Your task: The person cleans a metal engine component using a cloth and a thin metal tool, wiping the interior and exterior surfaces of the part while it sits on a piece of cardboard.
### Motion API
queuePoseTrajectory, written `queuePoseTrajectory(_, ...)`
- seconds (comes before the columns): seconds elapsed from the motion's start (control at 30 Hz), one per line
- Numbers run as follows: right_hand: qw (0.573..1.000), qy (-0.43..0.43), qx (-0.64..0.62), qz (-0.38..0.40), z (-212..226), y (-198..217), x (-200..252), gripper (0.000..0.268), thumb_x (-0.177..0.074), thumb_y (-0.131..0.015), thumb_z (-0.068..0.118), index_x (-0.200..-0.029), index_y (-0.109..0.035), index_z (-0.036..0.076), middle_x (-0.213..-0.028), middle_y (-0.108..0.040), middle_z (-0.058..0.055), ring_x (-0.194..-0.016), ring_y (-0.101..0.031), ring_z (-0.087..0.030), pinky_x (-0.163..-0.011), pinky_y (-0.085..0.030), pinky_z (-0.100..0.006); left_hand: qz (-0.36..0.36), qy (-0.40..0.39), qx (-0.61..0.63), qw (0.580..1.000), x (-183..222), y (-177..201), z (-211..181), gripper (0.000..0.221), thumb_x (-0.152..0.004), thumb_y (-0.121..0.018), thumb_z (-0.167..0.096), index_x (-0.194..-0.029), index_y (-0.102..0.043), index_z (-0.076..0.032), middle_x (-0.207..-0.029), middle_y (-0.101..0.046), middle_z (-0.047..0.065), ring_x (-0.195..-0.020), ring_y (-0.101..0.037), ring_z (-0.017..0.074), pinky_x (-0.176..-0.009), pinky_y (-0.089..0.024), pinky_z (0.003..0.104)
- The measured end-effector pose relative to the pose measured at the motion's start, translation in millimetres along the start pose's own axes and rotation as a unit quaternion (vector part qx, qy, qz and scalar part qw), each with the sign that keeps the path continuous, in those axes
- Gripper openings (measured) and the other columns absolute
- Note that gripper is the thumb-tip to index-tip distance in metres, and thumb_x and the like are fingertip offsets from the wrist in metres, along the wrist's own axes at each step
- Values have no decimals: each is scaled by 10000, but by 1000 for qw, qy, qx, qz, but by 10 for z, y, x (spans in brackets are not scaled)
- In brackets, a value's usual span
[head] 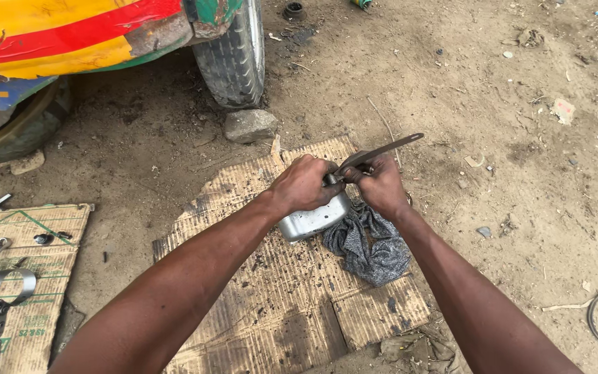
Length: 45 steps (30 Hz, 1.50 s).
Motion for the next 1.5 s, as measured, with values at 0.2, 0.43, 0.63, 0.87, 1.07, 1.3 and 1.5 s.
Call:
queuePoseTrajectory(0.2, 999, -12, -25, -26, -52, -62, 15, 96, -851, -722, -30, -897, -740, 52, -900, -785, -84, -877, -753, -216, -867, -592, -452, -11, 9, -4, 1000, 57, 49, -7, 303, -898, -741, -204, -1148, -745, -33, -772, -757, 156, -524, -689, 190, -522, -586, 354)
queuePoseTrajectory(0.43, 997, -15, -23, -66, -119, -86, 62, 93, -865, -728, -58, -904, -755, 22, -923, -790, -104, -887, -739, -197, -818, -582, -412, -14, -7, 3, 1000, 60, 64, -59, 333, -874, -754, -183, -1169, -735, -32, -747, -748, 158, -540, -703, 207, -544, -591, 354)
queuePoseTrajectory(0.63, 994, -52, -66, -76, -69, -96, 84, 105, -896, -703, -21, -915, -740, 76, -916, -783, -81, -856, -751, -202, -806, -633, -408, -11, -17, 22, 1000, -8, -19, 15, 326, -873, -745, -159, -1156, -736, 4, -821, -749, 173, -561, -716, 204, -511, -611, 353)
queuePoseTrajectory(0.87, 995, 63, -58, -53, 18, -49, 73, 181, -871, -616, -109, -840, -711, 41, -898, -770, -82, -861, -759, -202, -869, -682, -402, 9, 4, 16, 1000, -75, -22, 70, 358, -904, -744, -180, -1214, -705, -6, -829, -750, 207, -533, -699, 215, -483, -590, 348)
queuePoseTrajectory(1.07, 997, 60, 13, -37, 76, -51, 63, 167, -860, -645, -102, -831, -727, 40, -859, -786, -98, -852, -770, -183, -885, -634, -389, -1, -9, -5, 1000, -75, 31, 44, 417, -845, -783, -151, -1236, -708, -27, -749, -749, 174, -498, -655, 188, -459, -540, 338)
queuePoseTrajectory(1.3, 997, -19, -13, -69, -73, 18, 83, 88, -856, -707, -16, -901, -758, 40, -838, -783, -78, -698, -698, -130, -603, -555, -335, 8, 9, 15, 1000, -94, -14, -42, 460, -834, -784, -204, -1259, -694, -52, -753, -724, 148, -479, -650, 179, -431, -536, 325)
queuePoseTrajectory(1.5, 991, -106, 78, -29, 112, 210, 228, 141, -894, -746, 112, -1006, -776, 31, -802, -770, -114, -559, -621, -189, -499, -506, -369, -2, 19, -81, 997, 1, 73, -146, 481, -754, -726, -202, -1199, -667, -29, -690, -707, 170, -460, -645, 199, -406, -524, 326)
Point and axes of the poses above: each hand's wrist, its own x-axis away from the middle knuckle, its own y-axis out of the back of the hand, z = x × y, the point moved 3 cm from there along -x, towards the middle knuckle
